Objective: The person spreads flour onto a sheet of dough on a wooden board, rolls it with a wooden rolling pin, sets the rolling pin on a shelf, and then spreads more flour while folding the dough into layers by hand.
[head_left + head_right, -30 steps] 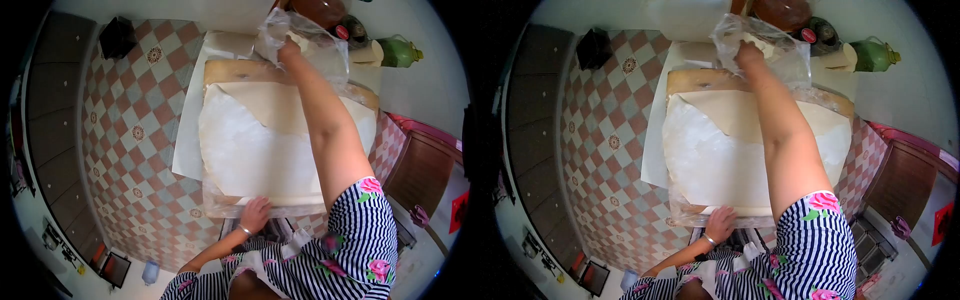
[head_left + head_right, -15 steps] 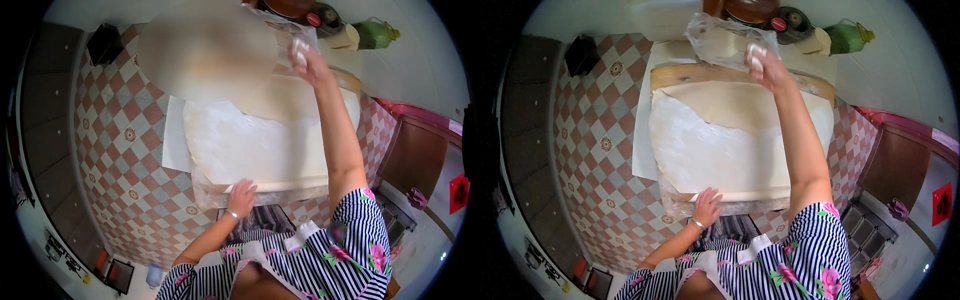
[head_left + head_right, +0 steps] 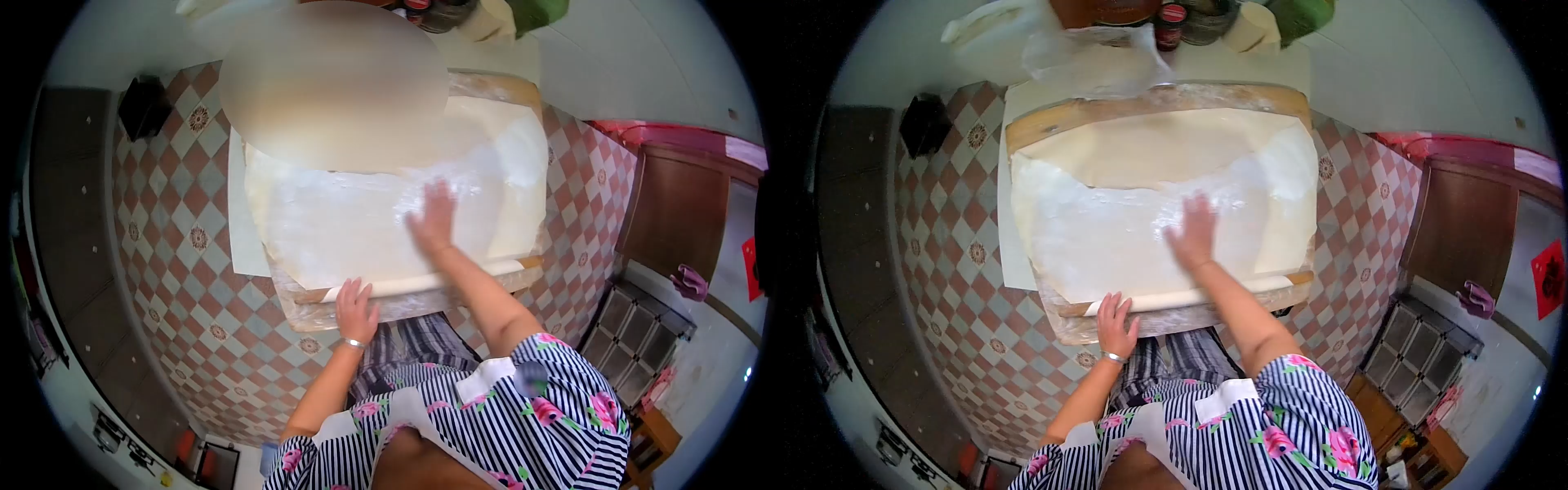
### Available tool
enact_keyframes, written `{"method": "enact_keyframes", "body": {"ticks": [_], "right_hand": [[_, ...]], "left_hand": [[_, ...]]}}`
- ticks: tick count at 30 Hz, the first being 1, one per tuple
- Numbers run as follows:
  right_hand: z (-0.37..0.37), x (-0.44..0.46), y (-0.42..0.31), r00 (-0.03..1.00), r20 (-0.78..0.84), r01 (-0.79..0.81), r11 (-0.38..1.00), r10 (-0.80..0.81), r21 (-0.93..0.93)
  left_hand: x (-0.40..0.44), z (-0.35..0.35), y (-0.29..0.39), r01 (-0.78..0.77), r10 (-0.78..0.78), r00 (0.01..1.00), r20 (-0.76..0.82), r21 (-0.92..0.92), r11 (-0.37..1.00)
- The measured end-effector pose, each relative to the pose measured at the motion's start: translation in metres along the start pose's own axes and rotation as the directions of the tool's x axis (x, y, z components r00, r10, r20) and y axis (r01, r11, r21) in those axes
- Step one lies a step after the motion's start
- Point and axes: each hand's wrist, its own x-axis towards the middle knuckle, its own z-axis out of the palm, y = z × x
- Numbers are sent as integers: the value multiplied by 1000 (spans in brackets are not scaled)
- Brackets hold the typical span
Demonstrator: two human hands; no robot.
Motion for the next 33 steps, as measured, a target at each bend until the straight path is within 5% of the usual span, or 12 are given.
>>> {"method": "enact_keyframes", "body": {"ticks": [3,6,11,12,19,22,29,33], "right_hand": [[-2,-13,-66,899,355,195,960,-257,203],[17,-9,-58,889,313,313,942,-334,119],[-29,27,32,981,39,-187,981,189,-57],[-34,27,58,982,-79,-172,985,171,-5],[-54,24,122,956,-153,-265,961,252,-77],[-58,-8,114,991,82,-103,995,103,-13],[-74,11,151,968,-74,-248,964,242,-93],[-81,-16,164,980,27,-195,979,196,-51]], "left_hand": [[-5,6,7,19,-20,1000,12,22,1000],[-4,6,20,22,-23,999,22,30,999],[2,8,31,-10,8,999,51,54,998],[3,11,30,-25,23,999,44,48,999],[14,24,43,-64,61,997,51,50,997],[17,25,49,-89,85,994,66,55,995],[22,23,57,-119,112,990,83,82,989],[24,26,61,-128,121,989,83,86,988]]}}
